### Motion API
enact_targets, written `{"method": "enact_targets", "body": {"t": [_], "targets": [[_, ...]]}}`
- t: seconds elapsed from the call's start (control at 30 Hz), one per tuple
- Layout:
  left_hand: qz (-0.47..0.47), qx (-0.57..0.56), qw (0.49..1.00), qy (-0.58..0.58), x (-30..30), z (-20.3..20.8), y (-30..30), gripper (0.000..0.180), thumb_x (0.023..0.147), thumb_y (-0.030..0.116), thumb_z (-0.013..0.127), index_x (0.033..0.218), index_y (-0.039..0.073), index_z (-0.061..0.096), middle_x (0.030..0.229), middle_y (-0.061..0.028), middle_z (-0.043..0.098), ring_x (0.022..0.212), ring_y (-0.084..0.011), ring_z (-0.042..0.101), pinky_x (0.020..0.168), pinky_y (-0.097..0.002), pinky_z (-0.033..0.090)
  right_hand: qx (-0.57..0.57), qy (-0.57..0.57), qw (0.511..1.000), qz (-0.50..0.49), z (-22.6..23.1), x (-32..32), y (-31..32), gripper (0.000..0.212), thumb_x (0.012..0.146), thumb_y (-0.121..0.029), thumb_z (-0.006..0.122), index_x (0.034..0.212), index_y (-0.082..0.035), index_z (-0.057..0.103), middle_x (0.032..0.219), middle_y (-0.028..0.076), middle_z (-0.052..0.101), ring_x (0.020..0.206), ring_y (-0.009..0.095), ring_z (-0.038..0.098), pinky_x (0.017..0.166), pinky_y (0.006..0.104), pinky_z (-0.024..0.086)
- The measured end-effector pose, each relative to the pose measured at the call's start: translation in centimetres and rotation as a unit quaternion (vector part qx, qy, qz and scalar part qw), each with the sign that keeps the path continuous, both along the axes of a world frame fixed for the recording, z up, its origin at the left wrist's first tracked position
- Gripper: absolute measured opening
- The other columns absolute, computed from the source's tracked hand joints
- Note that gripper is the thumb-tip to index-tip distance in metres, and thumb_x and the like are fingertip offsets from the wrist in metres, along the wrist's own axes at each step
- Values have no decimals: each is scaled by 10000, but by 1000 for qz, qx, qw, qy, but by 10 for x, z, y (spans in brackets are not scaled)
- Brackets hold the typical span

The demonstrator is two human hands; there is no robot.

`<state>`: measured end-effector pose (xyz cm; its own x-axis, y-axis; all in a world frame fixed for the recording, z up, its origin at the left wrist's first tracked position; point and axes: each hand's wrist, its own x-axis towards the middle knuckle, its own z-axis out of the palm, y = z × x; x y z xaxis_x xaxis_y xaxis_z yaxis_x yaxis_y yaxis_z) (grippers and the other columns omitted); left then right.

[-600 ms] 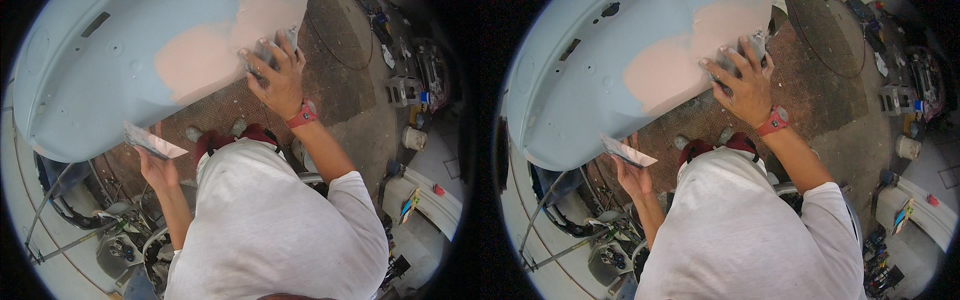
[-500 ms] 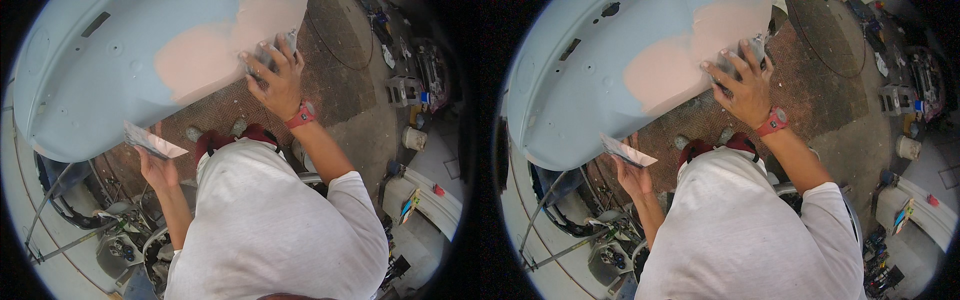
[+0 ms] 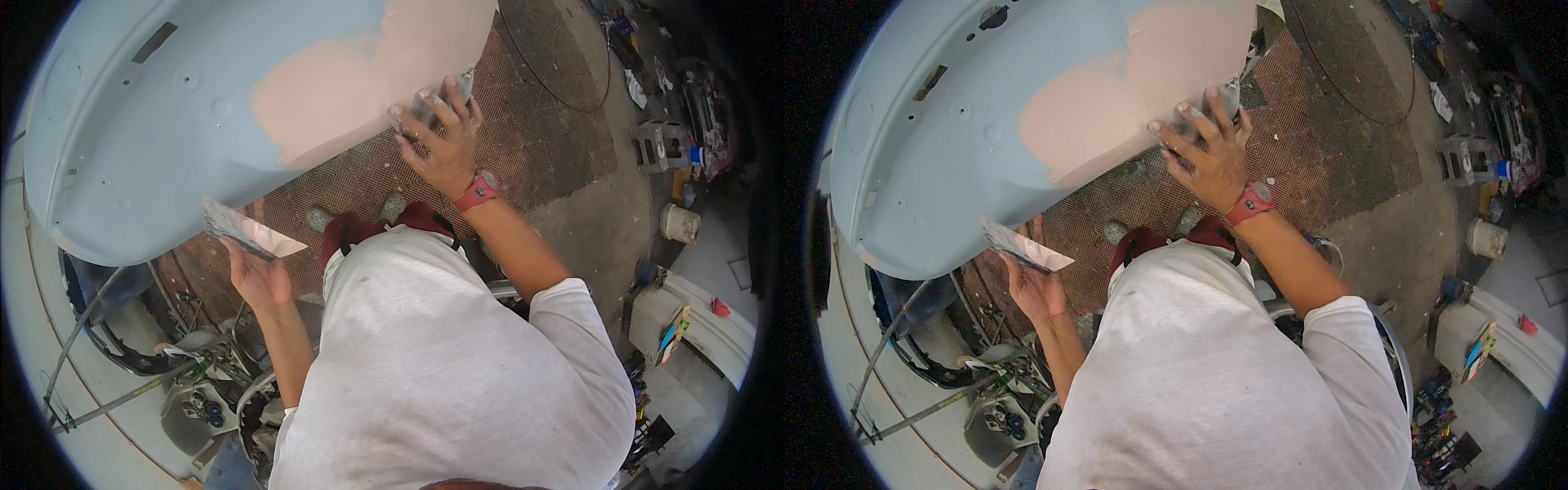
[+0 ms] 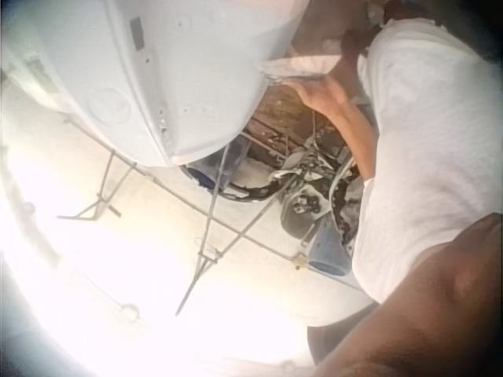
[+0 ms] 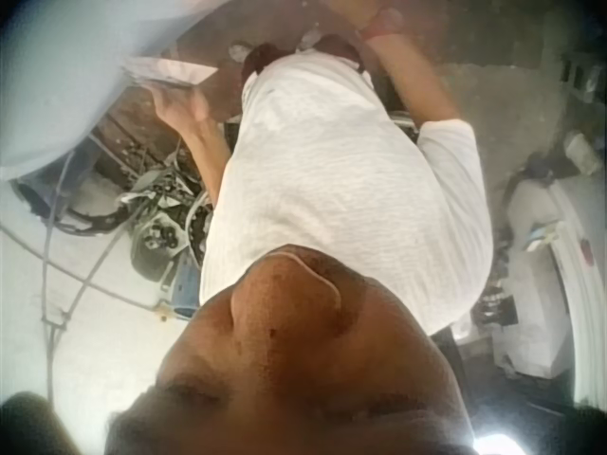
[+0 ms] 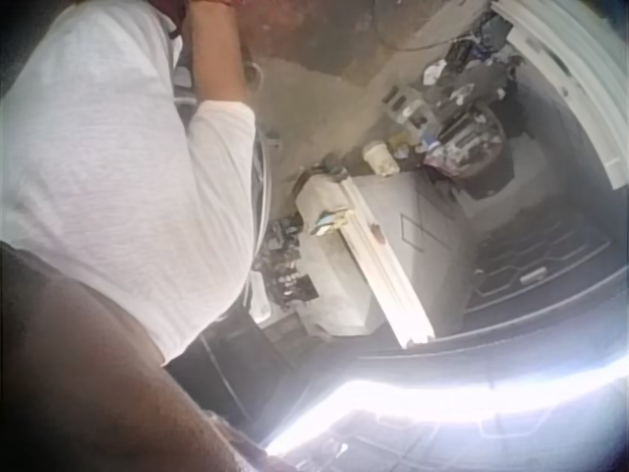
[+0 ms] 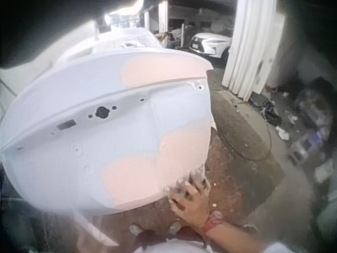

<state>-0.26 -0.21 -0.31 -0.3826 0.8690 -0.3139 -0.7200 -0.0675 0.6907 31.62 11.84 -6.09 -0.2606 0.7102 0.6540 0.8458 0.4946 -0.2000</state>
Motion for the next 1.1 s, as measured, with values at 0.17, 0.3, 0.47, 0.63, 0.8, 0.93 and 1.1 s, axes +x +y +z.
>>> {"method": "enact_targets", "body": {"t": [0.17, 0.3, 0.47, 0.63, 0.8, 0.93, 1.1], "targets": [[-16, -6, 1000, 16, 0, 1, 1, 701, 1106, 380, 502, 1671, 87, 209, 1700, -152, 301, 1563, -393, 291, 1256, -543, 305, -16, 24, 1000, 10, -23, 0, -3, 613, 821, -324, 842, 1382, -474, 646, 1516, -24, 420, 1578, 334, 238, 1151, 735, 230], [-28, 4, 999, 16, -1, 1, 2, 717, 1099, 383, 518, 1673, 90, 204, 1702, -142, 301, 1567, -388, 285, 1251, -543, 316, -21, 10, 1000, 6, -32, -1, -10, 614, 813, -324, 845, 1374, -482, 650, 1506, -23, 433, 1573, 325, 252, 1149, 735, 230], [-36, 12, 999, 5, -2, 2, 2, 727, 1094, 383, 532, 1676, 102, 198, 1707, -129, 294, 1573, -381, 275, 1259, -541, 306, -53, -2, 998, -16, -18, -3, -25, 598, 805, -310, 841, 1353, -477, 668, 1490, -31, 463, 1561, 308, 287, 1156, 730, 193], [-16, 30, 999, -17, 0, -2, 3, 655, 1114, 336, 500, 1673, 123, 234, 1705, -206, 278, 1578, -410, 259, 1245, -578, 319, -13, 20, 1000, 0, 8, -13, -22, 592, 801, -305, 839, 1352, -451, 679, 1474, -42, 484, 1554, 297, 313, 1143, 739, 176], [-8, 15, 1000, -16, 6, 6, 2, 669, 1109, 346, 512, 1676, 135, 228, 1707, -205, 276, 1580, -403, 258, 1265, -577, 262, -20, 25, 999, 4, 11, -17, -19, 602, 790, -298, 846, 1348, -449, 679, 1468, -43, 489, 1557, 290, 311, 1131, 746, 180], [-19, -2, 1000, 9, 7, 11, 2, 718, 1105, 377, 509, 1687, 133, 166, 1729, -162, 224, 1577, -394, 265, 1265, -557, 271, -1, -4, 1000, 18, -19, -7, -15, 611, 777, -290, 849, 1345, -440, 681, 1458, -42, 495, 1557, 280, 312, 1123, 750, 191], [-36, 3, 999, 18, 3, 6, -1, 732, 1106, 398, 500, 1692, 147, 141, 1735, -134, 219, 1573, -390, 272, 1268, -551, 270, -8, -40, 999, 5, -34, 22, -19, 609, 781, -276, 842, 1360, -373, 679, 1465, -4, 505, 1544, 292, 339, 1150, 714, 214]]}}
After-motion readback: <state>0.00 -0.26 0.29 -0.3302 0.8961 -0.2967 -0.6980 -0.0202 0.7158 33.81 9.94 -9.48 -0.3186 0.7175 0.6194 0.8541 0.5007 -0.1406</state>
